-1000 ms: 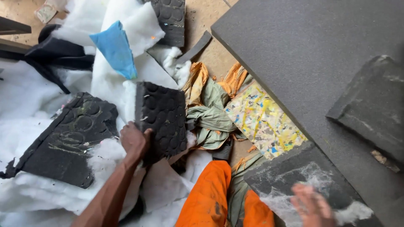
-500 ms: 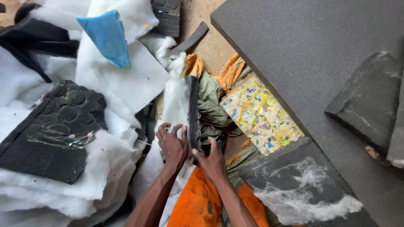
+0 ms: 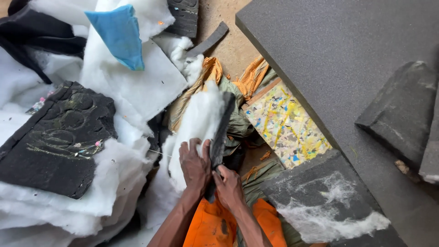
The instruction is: Applying glue to foam blocks and attaching polyester batting to them for upholstery padding.
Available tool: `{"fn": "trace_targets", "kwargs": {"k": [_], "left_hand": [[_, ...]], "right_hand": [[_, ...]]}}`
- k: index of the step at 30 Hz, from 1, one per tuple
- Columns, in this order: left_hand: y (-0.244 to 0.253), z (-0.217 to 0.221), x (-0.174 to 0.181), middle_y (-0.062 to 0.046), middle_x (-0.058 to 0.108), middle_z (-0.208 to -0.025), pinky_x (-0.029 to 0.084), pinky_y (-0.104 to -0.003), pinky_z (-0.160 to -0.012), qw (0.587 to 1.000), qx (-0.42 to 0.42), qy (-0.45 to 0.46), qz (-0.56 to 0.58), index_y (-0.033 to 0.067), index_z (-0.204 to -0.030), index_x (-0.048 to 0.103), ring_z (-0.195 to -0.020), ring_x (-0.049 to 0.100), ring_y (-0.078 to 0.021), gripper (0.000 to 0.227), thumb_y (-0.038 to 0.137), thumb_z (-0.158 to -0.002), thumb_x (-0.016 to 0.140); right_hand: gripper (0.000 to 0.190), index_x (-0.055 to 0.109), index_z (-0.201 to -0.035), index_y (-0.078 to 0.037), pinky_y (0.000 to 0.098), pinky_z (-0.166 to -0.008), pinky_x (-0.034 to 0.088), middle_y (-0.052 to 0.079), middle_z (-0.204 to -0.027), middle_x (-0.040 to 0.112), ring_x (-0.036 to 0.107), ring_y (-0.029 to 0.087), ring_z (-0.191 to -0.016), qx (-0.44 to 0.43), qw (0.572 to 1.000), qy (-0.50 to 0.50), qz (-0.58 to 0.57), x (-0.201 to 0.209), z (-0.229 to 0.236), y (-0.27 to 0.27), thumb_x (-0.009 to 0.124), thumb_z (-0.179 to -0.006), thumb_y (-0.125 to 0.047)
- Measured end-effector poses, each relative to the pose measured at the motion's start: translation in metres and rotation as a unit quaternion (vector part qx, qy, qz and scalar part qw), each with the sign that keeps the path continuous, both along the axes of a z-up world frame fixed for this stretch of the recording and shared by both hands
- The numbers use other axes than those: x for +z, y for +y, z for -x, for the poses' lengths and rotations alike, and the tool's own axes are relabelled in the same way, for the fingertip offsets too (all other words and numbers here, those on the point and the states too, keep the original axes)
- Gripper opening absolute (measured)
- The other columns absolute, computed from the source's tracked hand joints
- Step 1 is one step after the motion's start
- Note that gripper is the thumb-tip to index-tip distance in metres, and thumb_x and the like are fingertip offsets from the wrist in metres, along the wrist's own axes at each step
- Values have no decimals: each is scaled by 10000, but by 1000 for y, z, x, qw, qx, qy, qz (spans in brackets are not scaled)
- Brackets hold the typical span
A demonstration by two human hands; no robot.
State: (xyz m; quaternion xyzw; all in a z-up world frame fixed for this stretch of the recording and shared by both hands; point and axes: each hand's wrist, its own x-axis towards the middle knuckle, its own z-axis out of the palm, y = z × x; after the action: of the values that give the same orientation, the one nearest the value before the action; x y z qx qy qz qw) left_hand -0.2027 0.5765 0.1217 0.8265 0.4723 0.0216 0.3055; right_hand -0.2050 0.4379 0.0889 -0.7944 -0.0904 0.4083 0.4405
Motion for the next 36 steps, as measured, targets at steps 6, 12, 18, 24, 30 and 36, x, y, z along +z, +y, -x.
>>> {"fn": "trace_targets", "kwargs": {"k": [6, 12, 18, 24, 30, 36], "left_hand": [[-6, 16, 2, -121, 558, -694, 469, -433, -624, 992, -57, -37, 105, 40, -826, 502, -580, 498, -260, 373, 340, -1028, 591], [-32, 10, 48, -100, 570, -600, 440, -399, -549, 972, -71, -78, 212, 33, -762, 504, -519, 435, -198, 357, 262, -1023, 583], [-57, 14, 68, -199, 638, -581, 461, -460, -525, 980, -98, -74, 158, 18, -812, 617, -440, 526, -317, 237, 192, -973, 608], [-36, 48, 67, -235, 739, -862, 499, -512, -720, 997, -66, -8, 42, 15, -1049, 745, -723, 667, -412, 347, 308, -995, 568], [11, 80, 126, -152, 601, -667, 422, -439, -595, 996, -47, -6, 82, 31, -901, 654, -595, 487, -275, 336, 270, -1086, 505], [82, 135, 149, -164, 659, -722, 411, -437, -587, 998, -26, 46, 20, 19, -1153, 725, -601, 534, -307, 380, 298, -1137, 468]], "right_hand": [[521, 303, -767, -139, 365, -574, 255, -9, -718, 226, 254, 136, -593, -18, 993, 101, 63, 43, 3, -32, 584, -1036, -485], [1084, 172, -1629, -181, 545, -1087, 494, 199, -1585, 379, 540, 395, -1375, -37, 936, 230, 264, 97, -17, -34, 416, -786, -817], [654, 702, -1133, -42, 483, -696, 503, 174, -889, 757, 693, 364, -727, -120, 950, -5, 287, 94, -14, -79, 428, -978, -615], [513, 695, -1260, -24, 452, -656, 507, 158, -899, 778, 692, 345, -730, -229, 931, -67, 277, 97, 18, -162, 530, -960, -407], [448, 696, -1261, -48, 410, -733, 550, 110, -1069, 797, 746, 299, -884, -253, 922, -73, 282, 152, 24, -232, 579, -969, -367], [578, 623, -1350, 5, 389, -850, 580, 129, -1221, 774, 758, 278, -1024, -273, 932, -15, 238, 190, 30, -269, 538, -977, -429]]}}
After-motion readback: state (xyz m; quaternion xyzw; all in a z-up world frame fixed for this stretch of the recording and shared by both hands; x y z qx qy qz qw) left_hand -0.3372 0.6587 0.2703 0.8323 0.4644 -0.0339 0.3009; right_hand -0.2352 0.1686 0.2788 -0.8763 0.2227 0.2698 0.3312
